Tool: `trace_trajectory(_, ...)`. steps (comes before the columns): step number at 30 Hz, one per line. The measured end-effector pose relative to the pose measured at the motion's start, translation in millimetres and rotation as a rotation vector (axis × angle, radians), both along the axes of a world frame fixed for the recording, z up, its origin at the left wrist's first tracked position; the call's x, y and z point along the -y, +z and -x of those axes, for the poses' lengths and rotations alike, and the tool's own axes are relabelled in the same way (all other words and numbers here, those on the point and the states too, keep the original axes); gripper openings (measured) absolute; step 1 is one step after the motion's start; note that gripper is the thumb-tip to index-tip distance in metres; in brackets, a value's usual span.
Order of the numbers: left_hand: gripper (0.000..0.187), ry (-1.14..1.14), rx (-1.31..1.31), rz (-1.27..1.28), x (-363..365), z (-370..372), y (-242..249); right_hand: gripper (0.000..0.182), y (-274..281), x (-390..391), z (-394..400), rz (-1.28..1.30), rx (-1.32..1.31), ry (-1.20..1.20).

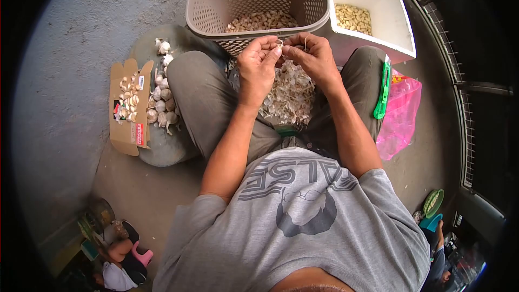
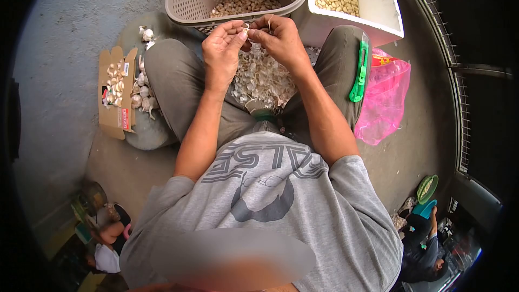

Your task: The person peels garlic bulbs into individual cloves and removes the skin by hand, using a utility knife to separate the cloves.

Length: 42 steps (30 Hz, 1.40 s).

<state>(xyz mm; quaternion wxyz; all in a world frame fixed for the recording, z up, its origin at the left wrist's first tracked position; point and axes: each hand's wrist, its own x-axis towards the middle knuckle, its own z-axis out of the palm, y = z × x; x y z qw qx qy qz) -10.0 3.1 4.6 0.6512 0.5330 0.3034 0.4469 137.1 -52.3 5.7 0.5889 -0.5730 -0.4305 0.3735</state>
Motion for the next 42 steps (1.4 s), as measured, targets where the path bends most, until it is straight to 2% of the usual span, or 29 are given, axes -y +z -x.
trace_trajectory(4,0.015,-0.041,-0.224,-0.127,2,2,-6,0.014,-3,3,-2,-0.024,0.291,-0.024)
trace_trajectory(6,0.016,-0.02,-0.2,-0.146,2,0,-9,0.012,0,4,1,-0.061,0.391,-0.053)
trace_trajectory(9,0.018,-0.004,-0.139,-0.125,2,1,-5,0.013,3,4,-2,0.083,0.086,-0.001)
trace_trajectory(12,0.021,0.005,-0.081,-0.079,0,-1,-6,0.018,6,3,-3,0.015,0.131,-0.016)
trace_trajectory(15,0.023,0.025,0.01,-0.019,0,-2,-4,0.021,16,7,7,-0.068,0.212,0.087)
trace_trajectory(16,0.023,0.031,0.046,0.004,1,-2,-1,0.02,24,9,8,0.0,0.349,0.098)
trace_trajectory(19,0.029,0.002,0.077,0.051,-4,2,-5,0.018,21,7,8,-0.064,0.346,0.085)
trace_trajectory(24,0.024,0.003,0.058,0.076,-4,3,-7,0.012,20,8,7,-0.103,0.219,0.069)
trace_trajectory(28,0.018,0.011,0.037,0.058,-5,2,-10,0.015,11,6,-2,-0.105,0.243,0.063)
trace_trajectory(31,0.017,0.007,0.015,0.06,-5,3,-10,0.016,13,7,0,-0.03,0.129,0.049)
trace_trajectory(34,0.015,0.012,0.111,0.126,-5,3,-10,0.014,23,9,2,0.093,-0.017,0.058)
trace_trajectory(37,0.014,0.07,0.211,0.13,-6,2,-12,0.012,17,8,-4,0.147,0.002,0.028)
trace_trajectory(40,0.014,0.104,0.254,0.179,-10,5,-13,0.016,24,11,-22,0.303,0.08,0.304)
trace_trajectory(42,0.015,0.081,0.252,0.192,-10,5,-13,0.017,19,12,-17,0.147,0.455,0.256)
